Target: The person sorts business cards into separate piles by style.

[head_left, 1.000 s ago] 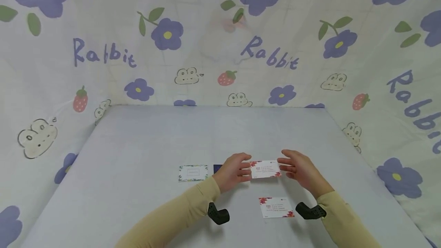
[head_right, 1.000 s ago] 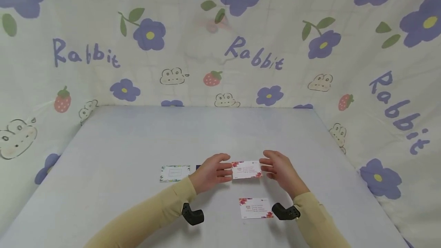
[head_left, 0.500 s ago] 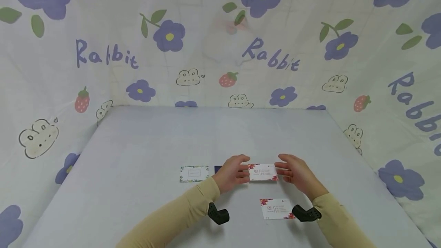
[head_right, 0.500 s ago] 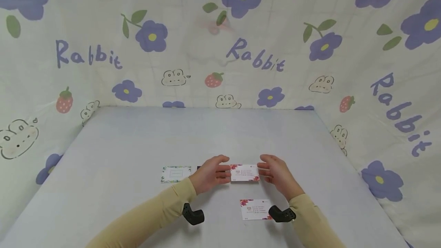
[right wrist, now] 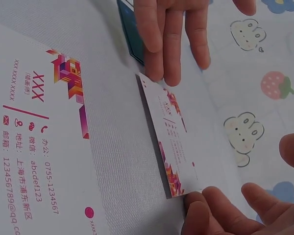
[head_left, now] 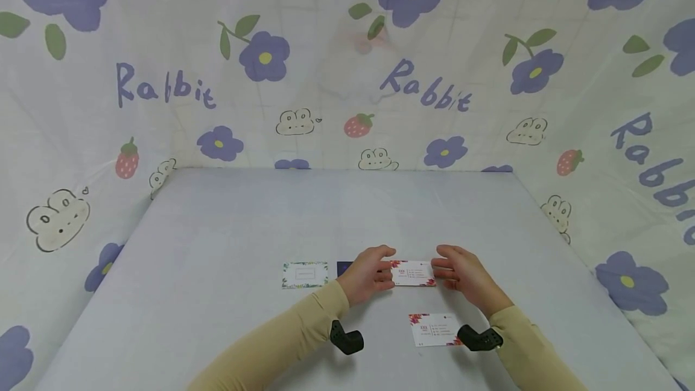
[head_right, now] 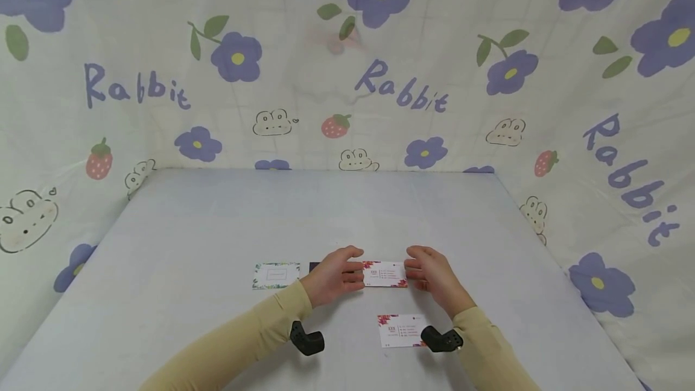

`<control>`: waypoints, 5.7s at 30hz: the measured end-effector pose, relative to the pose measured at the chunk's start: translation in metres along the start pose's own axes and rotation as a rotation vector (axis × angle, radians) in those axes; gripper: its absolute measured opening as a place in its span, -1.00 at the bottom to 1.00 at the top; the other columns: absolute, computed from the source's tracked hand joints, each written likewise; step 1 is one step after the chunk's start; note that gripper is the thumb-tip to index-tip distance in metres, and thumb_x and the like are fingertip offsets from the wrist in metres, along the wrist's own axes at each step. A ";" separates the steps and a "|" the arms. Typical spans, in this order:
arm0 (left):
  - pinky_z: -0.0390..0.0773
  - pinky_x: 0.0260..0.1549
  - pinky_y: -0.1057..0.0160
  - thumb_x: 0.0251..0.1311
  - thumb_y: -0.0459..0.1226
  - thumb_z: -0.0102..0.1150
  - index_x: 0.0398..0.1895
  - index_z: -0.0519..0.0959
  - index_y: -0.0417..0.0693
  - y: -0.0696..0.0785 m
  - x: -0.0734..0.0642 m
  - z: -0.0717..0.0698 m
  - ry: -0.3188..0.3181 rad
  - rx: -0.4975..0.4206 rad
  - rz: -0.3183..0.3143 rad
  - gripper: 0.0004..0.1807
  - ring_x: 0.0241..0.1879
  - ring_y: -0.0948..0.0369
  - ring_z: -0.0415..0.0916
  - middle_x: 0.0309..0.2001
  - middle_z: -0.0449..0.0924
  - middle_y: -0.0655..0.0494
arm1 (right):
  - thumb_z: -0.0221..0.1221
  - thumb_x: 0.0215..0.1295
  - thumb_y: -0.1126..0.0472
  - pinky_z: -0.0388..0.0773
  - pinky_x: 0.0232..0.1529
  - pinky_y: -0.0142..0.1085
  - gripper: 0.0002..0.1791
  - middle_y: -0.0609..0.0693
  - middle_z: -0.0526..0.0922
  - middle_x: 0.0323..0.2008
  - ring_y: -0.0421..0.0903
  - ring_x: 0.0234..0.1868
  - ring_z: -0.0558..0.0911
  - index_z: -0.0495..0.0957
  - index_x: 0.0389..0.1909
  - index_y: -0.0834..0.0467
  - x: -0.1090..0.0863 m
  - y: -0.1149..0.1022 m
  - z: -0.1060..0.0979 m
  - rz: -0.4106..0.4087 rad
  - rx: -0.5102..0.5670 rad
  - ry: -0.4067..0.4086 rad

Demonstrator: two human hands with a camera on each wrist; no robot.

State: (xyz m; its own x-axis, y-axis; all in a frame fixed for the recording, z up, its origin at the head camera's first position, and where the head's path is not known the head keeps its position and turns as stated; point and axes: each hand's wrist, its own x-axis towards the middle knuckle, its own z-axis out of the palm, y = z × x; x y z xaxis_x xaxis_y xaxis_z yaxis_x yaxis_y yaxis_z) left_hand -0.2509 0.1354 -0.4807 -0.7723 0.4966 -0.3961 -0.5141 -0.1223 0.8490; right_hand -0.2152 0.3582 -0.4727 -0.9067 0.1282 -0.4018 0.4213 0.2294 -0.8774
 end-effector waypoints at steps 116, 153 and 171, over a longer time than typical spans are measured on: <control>0.53 0.28 -0.14 0.42 -0.17 0.04 0.39 0.31 -0.33 -0.054 -0.065 0.014 -0.092 -0.043 -0.113 -0.42 0.13 -0.09 0.59 0.23 0.51 -0.41 | -0.04 0.59 -0.14 0.65 -0.10 -0.32 -0.25 -0.10 0.72 0.01 -0.16 -0.08 0.74 0.06 0.52 0.28 -0.099 0.057 -0.025 0.098 0.144 -0.104; 0.31 0.46 -0.13 0.42 -0.06 0.00 0.54 0.12 -0.25 -0.001 -0.040 0.000 -0.043 0.020 0.014 -0.25 0.41 -0.20 0.32 0.49 0.23 -0.35 | -0.15 0.62 -0.18 0.57 -0.09 -0.33 -0.19 0.39 0.27 0.48 -0.20 0.04 0.62 -0.06 0.59 0.30 -0.051 0.002 -0.009 -0.035 0.017 -0.145; 0.43 0.38 -0.07 0.41 -0.02 0.06 0.50 0.26 -0.15 0.016 0.005 0.012 0.071 0.072 0.007 -0.31 0.25 -0.10 0.45 0.42 0.31 -0.31 | -0.14 0.60 -0.18 0.53 -0.05 -0.34 -0.17 0.38 0.27 0.47 0.01 0.12 0.56 -0.08 0.59 0.30 -0.005 -0.017 -0.008 0.046 -0.037 -0.029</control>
State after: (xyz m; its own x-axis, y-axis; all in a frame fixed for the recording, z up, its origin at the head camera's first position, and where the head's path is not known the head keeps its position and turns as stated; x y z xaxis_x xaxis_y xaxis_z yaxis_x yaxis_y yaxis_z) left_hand -0.2589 0.1461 -0.4651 -0.8014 0.4336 -0.4120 -0.4827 -0.0620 0.8736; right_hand -0.2173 0.3612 -0.4533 -0.8865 0.1109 -0.4492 0.4621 0.2596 -0.8480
